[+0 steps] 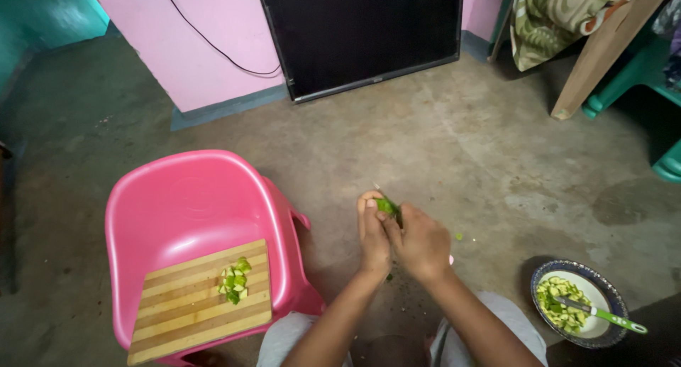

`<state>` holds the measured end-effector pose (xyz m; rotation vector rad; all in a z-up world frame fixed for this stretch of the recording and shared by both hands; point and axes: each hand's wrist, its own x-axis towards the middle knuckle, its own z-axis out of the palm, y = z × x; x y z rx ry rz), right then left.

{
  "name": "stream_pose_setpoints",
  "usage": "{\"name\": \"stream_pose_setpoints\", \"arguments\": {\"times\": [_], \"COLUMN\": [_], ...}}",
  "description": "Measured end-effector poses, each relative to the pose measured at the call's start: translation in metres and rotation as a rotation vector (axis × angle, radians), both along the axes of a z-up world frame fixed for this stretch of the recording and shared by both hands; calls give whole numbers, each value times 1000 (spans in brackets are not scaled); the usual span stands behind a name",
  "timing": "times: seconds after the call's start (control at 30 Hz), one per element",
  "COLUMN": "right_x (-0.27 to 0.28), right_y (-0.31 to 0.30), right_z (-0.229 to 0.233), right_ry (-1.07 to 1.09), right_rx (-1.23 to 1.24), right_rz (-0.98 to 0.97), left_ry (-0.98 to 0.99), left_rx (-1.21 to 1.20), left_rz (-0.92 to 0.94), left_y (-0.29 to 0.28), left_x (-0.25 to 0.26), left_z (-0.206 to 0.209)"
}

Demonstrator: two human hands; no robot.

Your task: The person chops a green vegetable into small pieces using a knife on a wooden cutting board placed on a small pink chair while sitting on the floor.

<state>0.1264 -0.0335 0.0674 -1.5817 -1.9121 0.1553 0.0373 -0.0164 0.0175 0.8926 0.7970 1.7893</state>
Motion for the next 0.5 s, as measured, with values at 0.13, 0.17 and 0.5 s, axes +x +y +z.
{"name": "stream_pose_setpoints", "arguments": {"times": [0.13,0.17,0.5], "right_x": [-5,-5,27], "right_y": [-3,-2,30], "right_z": [-5,-7,-31], "right_ry": [15,3,93], "right_rx": [103,88,-173], "right_rz": [67,64,22], "left_ry": [42,43,-328], "left_rx": [-9,-1,-326], "left_rz": [-6,-2,-321], "left_y": [-2,-1,13], "left_x": [-3,-4,-50], "left_z": [-8,-9,17]}}
